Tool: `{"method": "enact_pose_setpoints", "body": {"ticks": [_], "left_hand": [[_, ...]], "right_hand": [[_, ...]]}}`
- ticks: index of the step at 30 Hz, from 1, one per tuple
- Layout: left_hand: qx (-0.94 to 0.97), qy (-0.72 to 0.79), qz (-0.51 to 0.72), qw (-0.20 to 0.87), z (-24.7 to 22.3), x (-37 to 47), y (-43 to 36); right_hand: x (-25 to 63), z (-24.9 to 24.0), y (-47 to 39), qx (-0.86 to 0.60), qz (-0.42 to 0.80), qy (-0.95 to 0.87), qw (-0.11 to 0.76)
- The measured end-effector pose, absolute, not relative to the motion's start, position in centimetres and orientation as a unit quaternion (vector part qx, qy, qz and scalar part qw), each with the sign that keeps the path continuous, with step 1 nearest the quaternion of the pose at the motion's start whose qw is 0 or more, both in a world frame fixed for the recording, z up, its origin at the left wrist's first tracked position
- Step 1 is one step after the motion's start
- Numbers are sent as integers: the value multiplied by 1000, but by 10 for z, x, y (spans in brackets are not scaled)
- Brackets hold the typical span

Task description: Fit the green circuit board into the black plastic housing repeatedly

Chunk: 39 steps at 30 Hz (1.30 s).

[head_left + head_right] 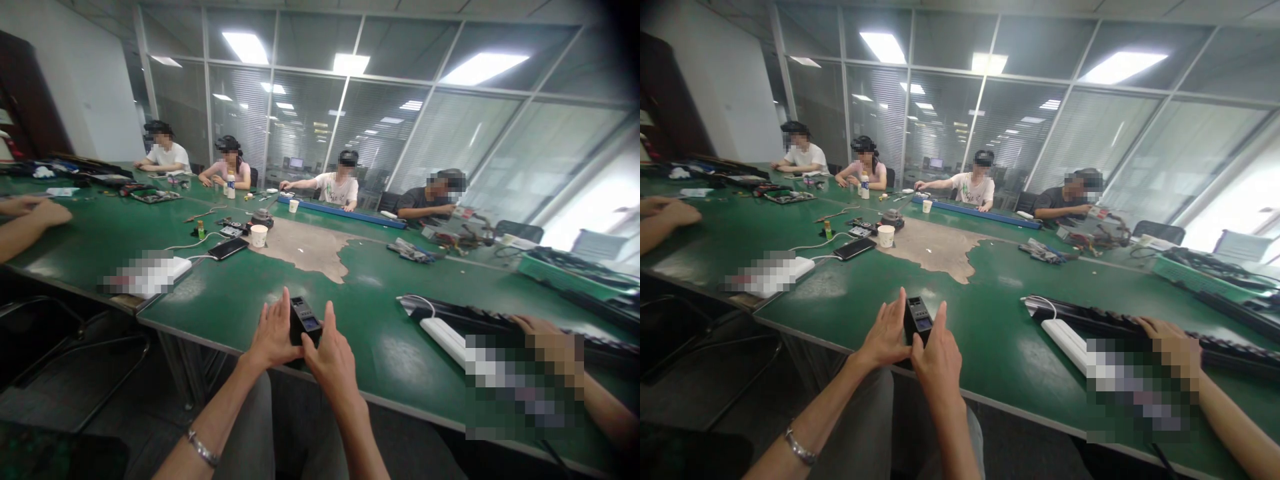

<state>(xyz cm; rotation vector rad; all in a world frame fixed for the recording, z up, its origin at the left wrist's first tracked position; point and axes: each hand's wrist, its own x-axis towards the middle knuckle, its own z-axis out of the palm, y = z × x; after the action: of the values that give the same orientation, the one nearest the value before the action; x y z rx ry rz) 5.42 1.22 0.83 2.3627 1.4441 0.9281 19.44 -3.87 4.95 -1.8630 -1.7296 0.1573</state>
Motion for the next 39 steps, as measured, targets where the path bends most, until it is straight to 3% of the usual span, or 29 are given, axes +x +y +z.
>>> {"method": "enact_pose_setpoints", "body": {"ticks": [3,10,18,25,32,39], "left_hand": [[805,495,309,109,8,55,13],[803,499,306,109,9,57,13],[797,505,313,110,8,57,13],[793,501,319,135,9,57,12],[794,502,314,137,11,58,11],[801,500,299,138,14,59,11]], "right_hand": [[198,37,-39,-704,74,-650,277],[200,28,-33,-663,70,-620,412],[192,24,-30,-656,78,-595,457],[188,34,-31,-637,48,-600,482],[219,63,-34,-630,76,-507,584],[264,39,-42,-692,23,-489,529]]}}
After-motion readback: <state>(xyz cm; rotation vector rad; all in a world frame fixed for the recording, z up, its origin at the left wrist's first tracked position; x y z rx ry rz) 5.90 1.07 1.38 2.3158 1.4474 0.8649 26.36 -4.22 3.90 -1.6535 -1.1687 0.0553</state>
